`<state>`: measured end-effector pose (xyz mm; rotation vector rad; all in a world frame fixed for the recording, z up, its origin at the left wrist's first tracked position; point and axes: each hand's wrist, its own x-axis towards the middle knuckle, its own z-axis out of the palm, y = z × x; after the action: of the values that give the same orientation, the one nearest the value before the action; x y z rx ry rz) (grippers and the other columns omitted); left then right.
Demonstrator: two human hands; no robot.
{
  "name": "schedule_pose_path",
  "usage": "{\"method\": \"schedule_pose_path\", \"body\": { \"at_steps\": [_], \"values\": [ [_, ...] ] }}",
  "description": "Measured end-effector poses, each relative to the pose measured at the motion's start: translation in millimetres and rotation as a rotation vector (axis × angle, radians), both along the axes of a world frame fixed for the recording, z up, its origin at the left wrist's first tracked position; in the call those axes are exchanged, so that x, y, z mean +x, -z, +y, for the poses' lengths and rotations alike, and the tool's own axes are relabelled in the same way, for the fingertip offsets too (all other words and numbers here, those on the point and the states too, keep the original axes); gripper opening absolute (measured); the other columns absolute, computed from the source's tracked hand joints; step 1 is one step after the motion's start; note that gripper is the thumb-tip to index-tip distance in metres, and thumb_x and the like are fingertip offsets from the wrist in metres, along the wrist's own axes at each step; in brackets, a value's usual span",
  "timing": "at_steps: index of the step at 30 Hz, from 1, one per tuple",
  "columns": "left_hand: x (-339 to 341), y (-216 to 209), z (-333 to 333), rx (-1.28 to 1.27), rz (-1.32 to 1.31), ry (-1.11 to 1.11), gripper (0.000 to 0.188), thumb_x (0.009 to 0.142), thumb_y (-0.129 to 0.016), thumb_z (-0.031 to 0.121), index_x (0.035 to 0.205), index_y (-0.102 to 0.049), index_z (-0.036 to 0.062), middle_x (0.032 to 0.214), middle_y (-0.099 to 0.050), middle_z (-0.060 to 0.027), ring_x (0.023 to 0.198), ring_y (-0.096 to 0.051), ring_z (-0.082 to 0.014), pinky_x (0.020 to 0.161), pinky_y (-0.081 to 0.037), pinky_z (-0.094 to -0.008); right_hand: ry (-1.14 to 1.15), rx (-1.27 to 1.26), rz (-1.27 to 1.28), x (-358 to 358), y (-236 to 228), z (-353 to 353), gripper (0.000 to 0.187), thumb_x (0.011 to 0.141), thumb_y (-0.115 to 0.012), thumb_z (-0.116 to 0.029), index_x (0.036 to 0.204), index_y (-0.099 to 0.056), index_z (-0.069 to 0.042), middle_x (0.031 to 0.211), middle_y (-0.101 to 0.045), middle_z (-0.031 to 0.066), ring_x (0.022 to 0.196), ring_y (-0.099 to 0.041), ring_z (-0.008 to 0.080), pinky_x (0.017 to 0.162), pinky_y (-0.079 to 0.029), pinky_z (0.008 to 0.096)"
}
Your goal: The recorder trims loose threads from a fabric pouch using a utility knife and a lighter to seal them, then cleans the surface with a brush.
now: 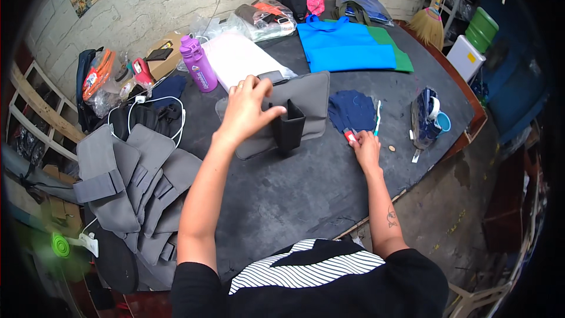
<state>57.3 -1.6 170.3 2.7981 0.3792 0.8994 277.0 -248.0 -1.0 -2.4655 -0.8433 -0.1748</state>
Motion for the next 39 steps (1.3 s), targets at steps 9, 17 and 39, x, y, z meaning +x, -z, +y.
{"method": "schedule_pose_path", "body": {
  "at_steps": [9, 17, 39],
  "values": [
    [-3.6, 18.8, -41.1, 0.072, -0.055, -0.176, 0.03, 0.063, -0.081, 0.023, 0.072, -0.057, 0.007, 0.107, -0.052, -0.0145, 0.126, -0.037, -0.037, 0.107, -0.014, -0.0641, 0.191, -0.101, -0.012, 18.3, 13.7, -8.3, 0.012, 0.082, -0.059, -0.006, 0.094, -0.058, -0.006, 0.096, -0.06, 0.0149, 0.089, -0.057, 0.0373, 0.077, -0.046, 0.0451],
    [-2.0, 23.3, -34.0, -0.005, -0.089, -0.136, 0.034, 0.066, -0.077, 0.01, 0.089, -0.052, 0.0071, 0.108, -0.051, -0.0147, 0.129, -0.035, -0.039, 0.111, -0.011, -0.0626, -0.305, 0.8, 0.545, -44.6, -91.7, 58.0, 0.025, 0.089, -0.062, -0.028, 0.093, -0.059, -0.003, 0.081, -0.057, -0.0014, 0.07, -0.051, 0.0087, 0.062, -0.043, 0.0266],
    [25.2, 64.9, -63.9, -0.18, -0.309, -0.498, 0.007, 0.067, -0.075, 0.01, 0.072, -0.071, 0.0065, 0.096, -0.05, -0.0064, 0.102, -0.042, -0.0281, 0.091, -0.03, -0.0455, -0.507, 0.812, 0.546, -95.3, -81.1, 116.4, 0.008, 0.079, -0.063, -0.004, 0.078, -0.058, 0.002, 0.064, -0.058, -0.002, 0.058, -0.043, 0.002, 0.051, -0.036, 0.023]
  ]
}}
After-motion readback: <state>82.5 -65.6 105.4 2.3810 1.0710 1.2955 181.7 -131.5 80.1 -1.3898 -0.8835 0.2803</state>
